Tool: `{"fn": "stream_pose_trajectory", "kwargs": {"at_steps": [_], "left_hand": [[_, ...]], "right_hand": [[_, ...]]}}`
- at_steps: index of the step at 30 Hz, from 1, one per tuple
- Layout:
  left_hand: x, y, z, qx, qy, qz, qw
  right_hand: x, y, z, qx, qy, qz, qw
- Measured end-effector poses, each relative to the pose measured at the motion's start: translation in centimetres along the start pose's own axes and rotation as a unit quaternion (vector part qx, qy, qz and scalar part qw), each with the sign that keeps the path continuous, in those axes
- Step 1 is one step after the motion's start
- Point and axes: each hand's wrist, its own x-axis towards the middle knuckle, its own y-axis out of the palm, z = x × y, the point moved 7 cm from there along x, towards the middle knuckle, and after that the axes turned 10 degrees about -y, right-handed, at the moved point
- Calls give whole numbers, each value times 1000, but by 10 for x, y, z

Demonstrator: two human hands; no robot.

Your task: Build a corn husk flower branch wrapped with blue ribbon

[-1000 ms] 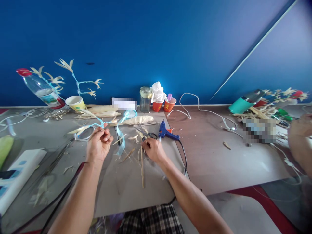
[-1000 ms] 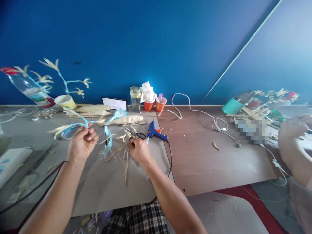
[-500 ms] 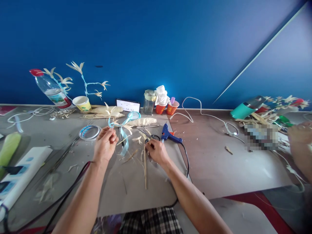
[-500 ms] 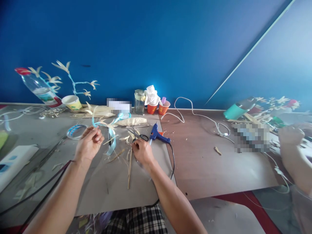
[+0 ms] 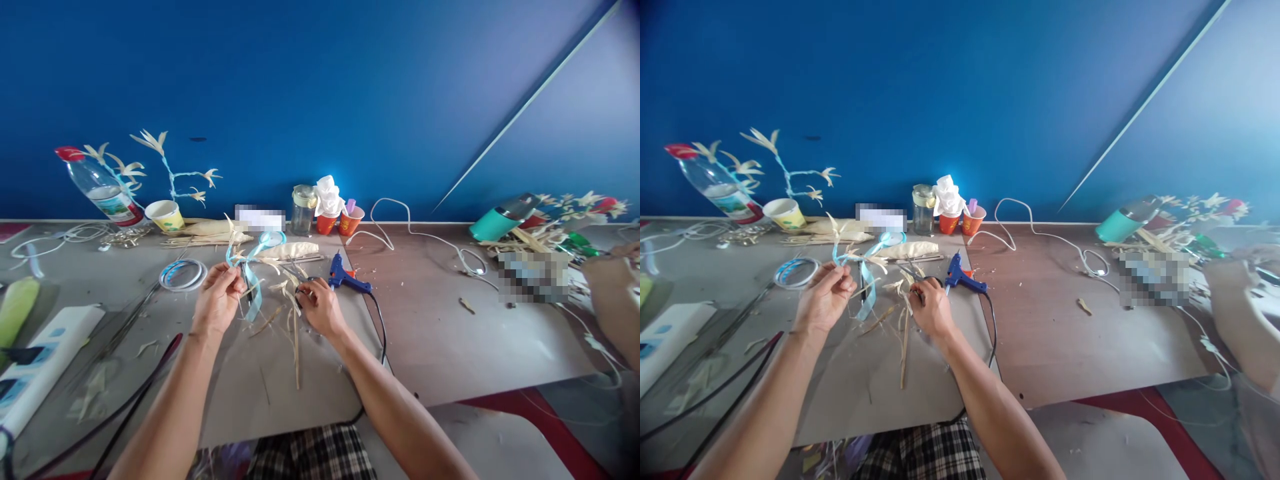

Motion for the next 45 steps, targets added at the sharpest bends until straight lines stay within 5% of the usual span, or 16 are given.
{"fn": "stream_pose_trajectory", "kwargs": {"at_steps": [15, 24, 33, 45], "left_hand": [[-5, 11, 11, -47, -60, 69, 995], [-11, 18, 15, -36, -76, 116, 990], [-18, 28, 18, -12, -84, 164, 983], [-18, 26, 21, 58, -83, 150, 983]], "right_hand": [[4, -13, 18, 29, -44, -56, 997], [4, -17, 60, 47, -77, -41, 995], [42, -5, 106, -49, -175, -85, 980], [74, 3, 99, -35, -164, -119, 979]]}}
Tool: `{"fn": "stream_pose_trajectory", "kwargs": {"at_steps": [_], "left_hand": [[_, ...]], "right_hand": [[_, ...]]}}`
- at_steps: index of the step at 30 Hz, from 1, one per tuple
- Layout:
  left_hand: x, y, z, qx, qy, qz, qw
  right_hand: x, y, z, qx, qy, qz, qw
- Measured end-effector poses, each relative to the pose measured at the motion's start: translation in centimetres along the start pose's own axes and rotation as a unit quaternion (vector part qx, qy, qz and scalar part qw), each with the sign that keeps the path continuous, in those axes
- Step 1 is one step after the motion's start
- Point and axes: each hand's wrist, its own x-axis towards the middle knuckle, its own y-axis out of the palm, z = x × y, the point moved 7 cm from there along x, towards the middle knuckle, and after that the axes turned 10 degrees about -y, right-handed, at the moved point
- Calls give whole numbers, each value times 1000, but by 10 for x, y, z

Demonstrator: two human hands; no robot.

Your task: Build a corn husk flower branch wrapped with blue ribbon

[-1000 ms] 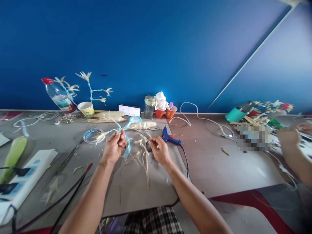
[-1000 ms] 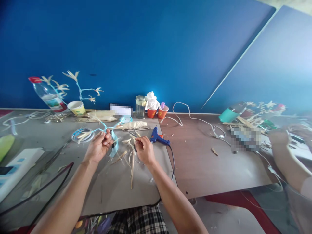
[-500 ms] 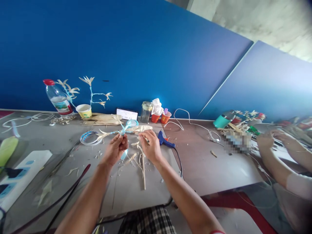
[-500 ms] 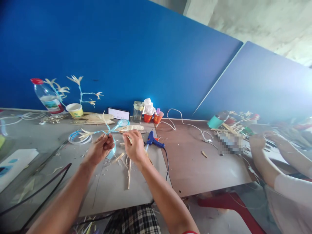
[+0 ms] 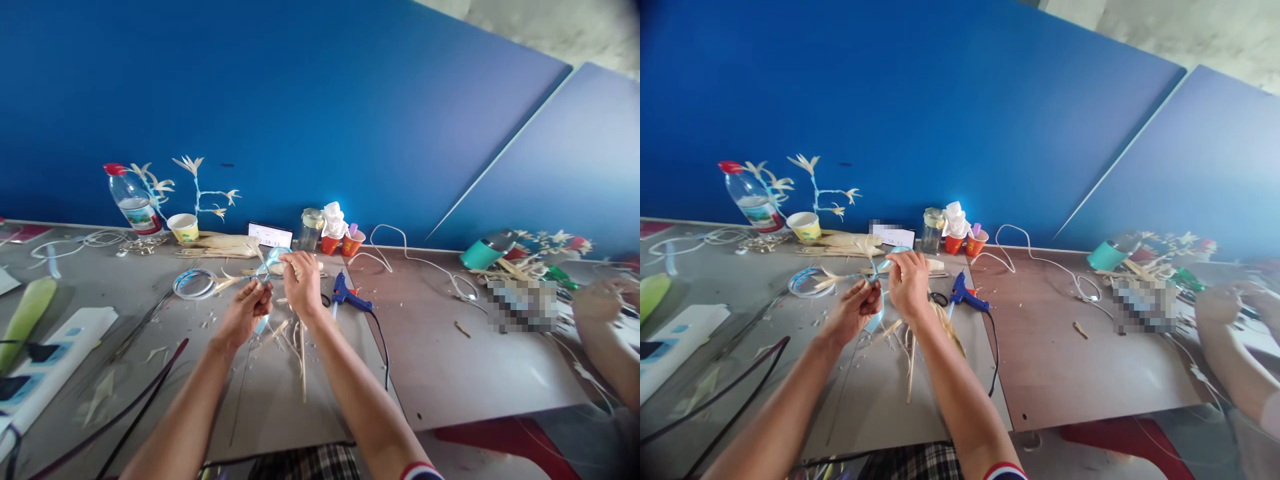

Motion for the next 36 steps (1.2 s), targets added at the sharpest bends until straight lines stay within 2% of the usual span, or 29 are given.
{"fn": "stream_pose_trajectory", "kwargs": {"at_steps": [6, 11, 18, 22, 30, 36], "left_hand": [[1, 1, 3, 25, -12, -16, 999], [1, 3, 4, 52, -6, -8, 999], [1, 6, 4, 72, -7, -11, 997], [1, 5, 2, 66, -10, -28, 997], [-3, 10, -1, 33, 1, -45, 998], [-3, 11, 0, 21, 10, -24, 999]], "right_hand": [[1, 12, -11, 33, 59, 67, 995], [11, 16, -8, -26, 92, 143, 985], [16, 15, -3, -53, 104, 178, 977], [18, 13, -7, -16, 114, 172, 978], [14, 17, -23, 135, 191, 122, 965], [14, 19, -25, 151, 207, 113, 960]]}}
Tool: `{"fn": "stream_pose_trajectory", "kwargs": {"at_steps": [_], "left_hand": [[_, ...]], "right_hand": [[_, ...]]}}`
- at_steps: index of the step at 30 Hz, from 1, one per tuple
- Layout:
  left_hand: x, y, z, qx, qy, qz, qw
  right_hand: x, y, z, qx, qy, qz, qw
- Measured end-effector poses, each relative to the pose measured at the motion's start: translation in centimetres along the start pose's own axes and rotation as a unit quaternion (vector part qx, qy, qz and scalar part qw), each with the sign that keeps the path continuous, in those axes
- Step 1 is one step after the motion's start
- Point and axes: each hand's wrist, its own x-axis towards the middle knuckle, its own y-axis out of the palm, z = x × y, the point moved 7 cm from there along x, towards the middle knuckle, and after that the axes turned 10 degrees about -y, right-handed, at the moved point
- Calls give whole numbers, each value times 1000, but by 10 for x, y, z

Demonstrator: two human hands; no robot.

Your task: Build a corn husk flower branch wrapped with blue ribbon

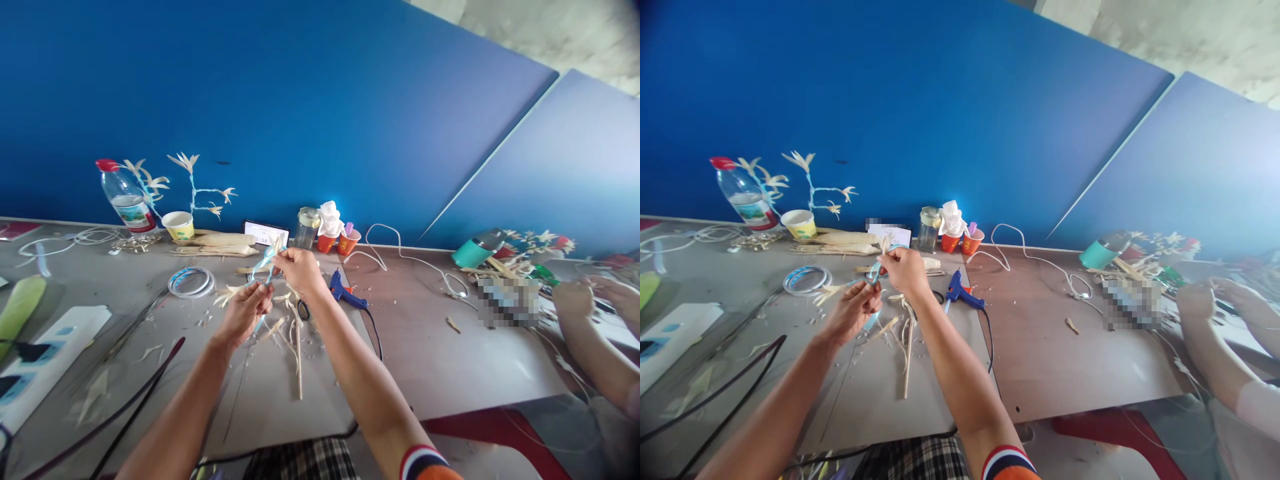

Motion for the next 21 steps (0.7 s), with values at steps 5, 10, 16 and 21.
{"fn": "stream_pose_trajectory", "kwargs": {"at_steps": [5, 10, 16, 21], "left_hand": [[4, -4, 7, -18, 4, 33, 999], [4, -8, 6, -56, 15, 28, 998], [2, -4, 2, -62, 20, 45, 997], [0, -3, 2, -62, 17, 57, 996]], "right_hand": [[-2, -2, 15, -72, -2, 29, 997], [-20, -14, 38, -129, -61, 0, 990], [-38, -13, 42, -265, -161, 2, 951], [-38, -1, 38, -294, -201, 83, 931]]}}
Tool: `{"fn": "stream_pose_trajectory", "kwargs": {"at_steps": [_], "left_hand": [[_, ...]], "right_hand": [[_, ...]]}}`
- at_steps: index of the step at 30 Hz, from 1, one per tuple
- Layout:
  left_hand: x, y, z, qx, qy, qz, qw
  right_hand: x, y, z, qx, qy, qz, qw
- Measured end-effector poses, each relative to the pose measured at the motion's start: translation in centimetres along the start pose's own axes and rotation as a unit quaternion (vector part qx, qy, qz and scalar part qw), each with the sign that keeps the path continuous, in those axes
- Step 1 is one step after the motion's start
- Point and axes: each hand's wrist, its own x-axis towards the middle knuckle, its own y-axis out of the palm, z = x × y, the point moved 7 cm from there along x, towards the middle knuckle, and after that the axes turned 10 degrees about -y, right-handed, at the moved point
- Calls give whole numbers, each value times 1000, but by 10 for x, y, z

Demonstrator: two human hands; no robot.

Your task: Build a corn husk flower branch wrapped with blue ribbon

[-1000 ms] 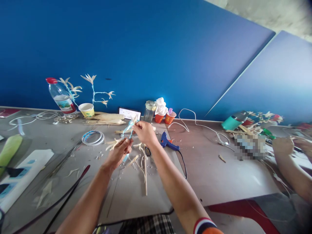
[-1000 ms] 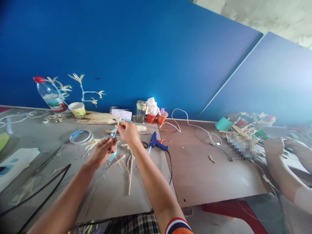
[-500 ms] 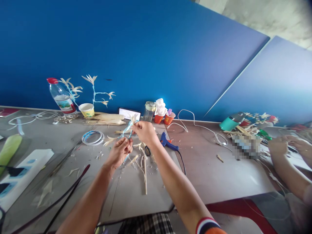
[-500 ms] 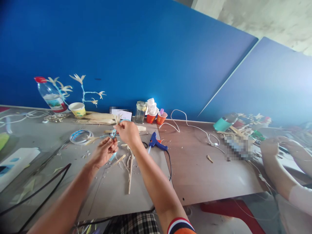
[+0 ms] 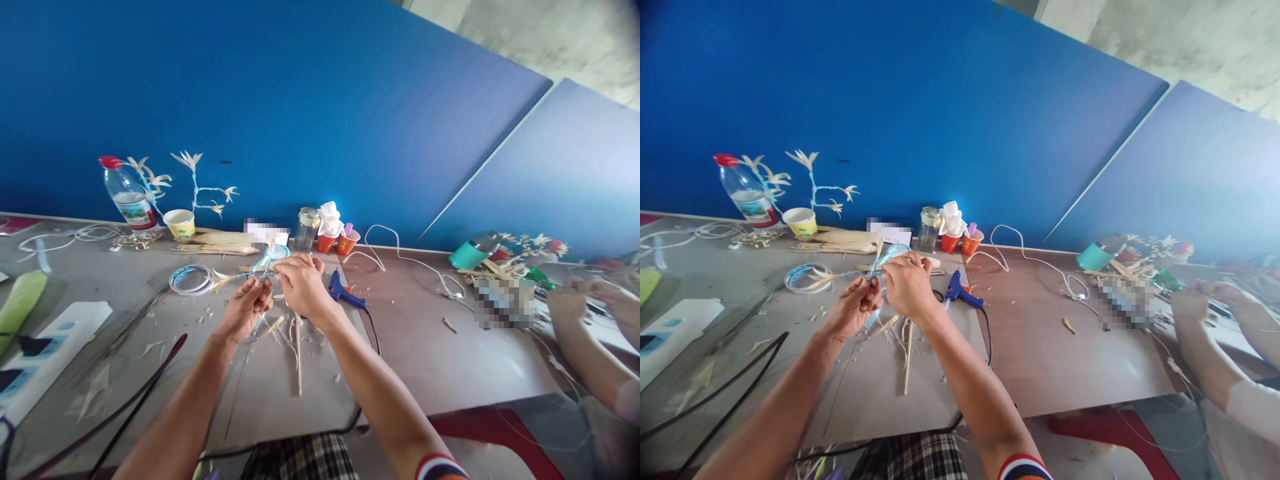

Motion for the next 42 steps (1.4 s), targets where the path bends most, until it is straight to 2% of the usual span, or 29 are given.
{"fn": "stream_pose_trajectory", "kwargs": {"at_steps": [4, 9, 15, 21, 27, 32, 35, 37, 42], "left_hand": [[-1, 2, -2, -7, -2, -7, 1000], [-2, 1, 0, -8, -23, -14, 1000], [-1, 1, 2, -7, -24, 37, 999], [1, -4, 6, 10, -24, -21, 999], [1, -1, 1, -1, -12, -40, 999], [-2, 4, -3, -5, 1, -16, 1000], [-3, 6, -3, -9, -3, 5, 1000], [-4, 7, -3, -10, -2, 23, 1000], [-8, 11, -1, -10, -15, 75, 997]], "right_hand": [[0, 3, -3, -25, 5, 39, 999], [0, 1, -9, -34, 1, 43, 999], [1, -5, -11, -10, -29, 75, 997], [2, 0, -9, 0, -82, 116, 990], [-1, 1, -14, 76, -51, 100, 991], [-2, 4, -18, 146, -2, 101, 984], [-3, 10, -22, 237, 40, 126, 962], [-5, 16, -23, 322, 64, 157, 932], [-11, 26, -20, 536, 84, 225, 809]]}}
